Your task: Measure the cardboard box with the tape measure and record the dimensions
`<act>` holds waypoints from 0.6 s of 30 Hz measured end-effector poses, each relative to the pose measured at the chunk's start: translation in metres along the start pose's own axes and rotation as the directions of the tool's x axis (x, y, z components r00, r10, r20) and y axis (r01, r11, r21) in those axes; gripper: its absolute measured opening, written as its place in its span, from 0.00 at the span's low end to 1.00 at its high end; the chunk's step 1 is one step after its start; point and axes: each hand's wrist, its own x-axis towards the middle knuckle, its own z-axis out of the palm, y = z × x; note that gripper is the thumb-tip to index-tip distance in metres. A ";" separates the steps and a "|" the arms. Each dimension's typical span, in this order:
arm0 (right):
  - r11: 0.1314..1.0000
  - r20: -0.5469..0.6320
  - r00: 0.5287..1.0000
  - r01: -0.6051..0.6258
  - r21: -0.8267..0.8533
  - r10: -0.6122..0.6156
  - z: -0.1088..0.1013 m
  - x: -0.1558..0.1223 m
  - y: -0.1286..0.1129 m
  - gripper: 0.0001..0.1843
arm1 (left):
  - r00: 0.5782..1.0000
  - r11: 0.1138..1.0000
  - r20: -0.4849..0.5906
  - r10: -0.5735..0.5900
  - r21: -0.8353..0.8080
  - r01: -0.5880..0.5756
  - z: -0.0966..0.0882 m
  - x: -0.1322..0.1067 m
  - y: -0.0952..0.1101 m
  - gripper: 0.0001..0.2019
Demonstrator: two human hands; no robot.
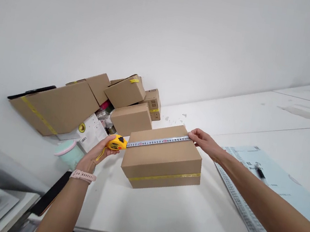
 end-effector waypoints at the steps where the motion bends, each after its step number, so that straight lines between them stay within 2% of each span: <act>1: 1.000 -0.006 1.000 0.007 -0.023 -0.007 0.001 0.000 -0.002 0.28 | 1.000 1.000 0.003 -0.002 -0.008 0.002 0.001 0.000 -0.001 0.17; 7: 0.987 -0.028 1.000 0.002 -0.158 -0.007 -0.001 0.003 0.004 0.28 | 1.000 0.997 0.014 -0.006 -0.074 0.007 0.005 -0.003 -0.007 0.18; 14: 0.963 0.017 0.998 -0.053 -0.263 0.059 -0.007 0.007 0.002 0.27 | 0.999 0.996 0.040 0.006 -0.094 -0.002 0.007 -0.006 -0.008 0.18; 16: 0.944 0.019 1.000 -0.008 -0.331 0.016 -0.008 0.009 -0.001 0.27 | 0.999 0.996 0.041 0.008 -0.086 -0.004 0.006 -0.006 -0.008 0.18; 18: 0.887 0.033 0.996 0.092 -0.452 -0.087 -0.008 0.013 -0.005 0.27 | 0.999 0.997 0.043 0.015 -0.078 -0.011 0.006 -0.006 -0.010 0.18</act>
